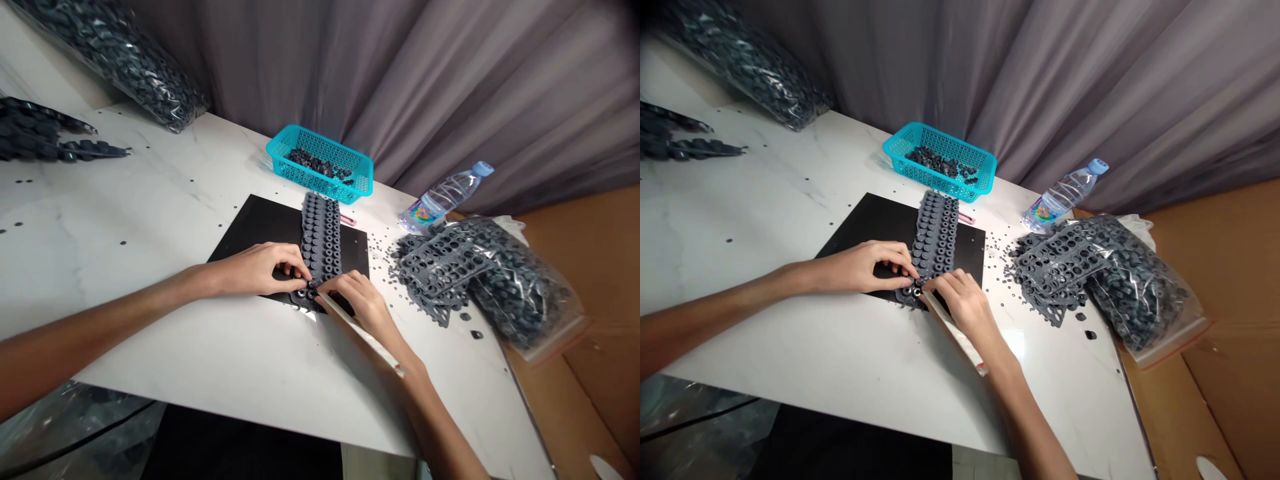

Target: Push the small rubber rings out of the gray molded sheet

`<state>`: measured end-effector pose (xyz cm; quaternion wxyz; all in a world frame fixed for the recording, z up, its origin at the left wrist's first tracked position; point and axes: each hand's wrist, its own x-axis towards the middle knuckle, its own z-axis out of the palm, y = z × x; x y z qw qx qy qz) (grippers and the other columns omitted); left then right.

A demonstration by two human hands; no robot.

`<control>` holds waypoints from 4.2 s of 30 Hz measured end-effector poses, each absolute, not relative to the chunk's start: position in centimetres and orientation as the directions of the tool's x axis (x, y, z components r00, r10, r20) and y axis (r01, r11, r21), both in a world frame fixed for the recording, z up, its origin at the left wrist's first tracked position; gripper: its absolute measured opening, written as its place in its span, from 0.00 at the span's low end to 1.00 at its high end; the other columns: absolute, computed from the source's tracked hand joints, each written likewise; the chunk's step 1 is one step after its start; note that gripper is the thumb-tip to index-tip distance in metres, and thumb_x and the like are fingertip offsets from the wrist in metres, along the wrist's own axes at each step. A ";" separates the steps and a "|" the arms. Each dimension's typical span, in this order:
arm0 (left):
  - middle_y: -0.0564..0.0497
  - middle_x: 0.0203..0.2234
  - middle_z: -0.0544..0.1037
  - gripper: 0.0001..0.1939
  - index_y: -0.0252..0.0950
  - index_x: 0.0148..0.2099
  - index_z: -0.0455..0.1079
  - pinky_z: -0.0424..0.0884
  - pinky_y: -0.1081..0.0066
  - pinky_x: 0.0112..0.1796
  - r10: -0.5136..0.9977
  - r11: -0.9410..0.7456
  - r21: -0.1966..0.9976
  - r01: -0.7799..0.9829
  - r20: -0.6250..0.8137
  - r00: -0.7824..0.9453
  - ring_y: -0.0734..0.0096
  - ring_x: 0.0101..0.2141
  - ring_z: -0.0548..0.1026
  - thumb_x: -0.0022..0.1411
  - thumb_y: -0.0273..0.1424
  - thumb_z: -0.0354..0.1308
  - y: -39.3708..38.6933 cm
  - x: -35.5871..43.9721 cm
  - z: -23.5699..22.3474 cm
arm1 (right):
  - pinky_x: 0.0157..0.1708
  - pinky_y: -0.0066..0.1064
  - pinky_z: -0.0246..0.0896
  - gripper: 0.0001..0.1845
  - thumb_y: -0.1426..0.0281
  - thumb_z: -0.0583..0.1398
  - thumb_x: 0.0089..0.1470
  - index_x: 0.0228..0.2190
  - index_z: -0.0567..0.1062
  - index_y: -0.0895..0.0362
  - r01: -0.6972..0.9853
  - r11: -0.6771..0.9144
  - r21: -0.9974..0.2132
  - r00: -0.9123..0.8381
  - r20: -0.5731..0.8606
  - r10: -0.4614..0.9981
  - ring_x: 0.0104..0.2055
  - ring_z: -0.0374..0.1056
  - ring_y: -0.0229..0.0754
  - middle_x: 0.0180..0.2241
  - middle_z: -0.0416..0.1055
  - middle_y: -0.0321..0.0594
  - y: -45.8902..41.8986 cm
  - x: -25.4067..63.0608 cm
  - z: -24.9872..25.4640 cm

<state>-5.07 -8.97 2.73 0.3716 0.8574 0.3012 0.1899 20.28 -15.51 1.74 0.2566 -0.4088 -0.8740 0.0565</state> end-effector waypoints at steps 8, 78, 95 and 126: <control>0.49 0.40 0.78 0.12 0.40 0.48 0.81 0.71 0.68 0.41 0.642 -0.551 0.758 0.349 0.118 0.757 0.69 0.37 0.75 0.65 0.37 0.62 -8.7 -5.2 2.5 | 0.37 0.35 0.62 0.11 0.66 0.58 0.68 0.48 0.77 0.55 0.733 0.676 -0.077 -0.602 0.390 0.697 0.38 0.68 0.44 0.38 0.78 0.42 -16.2 19.4 2.5; 0.49 0.42 0.78 0.13 0.41 0.51 0.78 0.65 0.67 0.47 0.521 -0.543 0.809 0.227 0.113 0.846 0.68 0.41 0.73 0.66 0.36 0.62 -7.6 -5.7 1.9 | 0.38 0.36 0.66 0.12 0.62 0.59 0.66 0.46 0.79 0.52 0.800 0.309 -0.514 -0.130 0.355 0.926 0.35 0.69 0.42 0.37 0.76 0.40 -16.4 22.4 3.4; 0.49 0.40 0.79 0.13 0.40 0.52 0.78 0.66 0.67 0.45 0.536 -0.541 0.814 0.213 0.139 0.833 0.68 0.40 0.72 0.66 0.33 0.63 -7.7 -5.7 1.6 | 0.42 0.37 0.64 0.06 0.64 0.61 0.65 0.41 0.78 0.51 0.762 0.521 -0.384 -0.428 0.306 0.851 0.40 0.71 0.45 0.38 0.79 0.40 -17.3 19.6 3.2; 0.50 0.41 0.77 0.13 0.39 0.52 0.76 0.66 0.67 0.47 0.510 -0.610 0.747 0.265 0.114 0.852 0.68 0.41 0.71 0.67 0.34 0.61 -7.9 -5.7 2.2 | 0.40 0.39 0.66 0.13 0.70 0.52 0.70 0.53 0.68 0.58 0.855 0.516 -0.039 -0.465 0.380 0.799 0.44 0.69 0.49 0.42 0.73 0.48 -17.5 17.9 0.9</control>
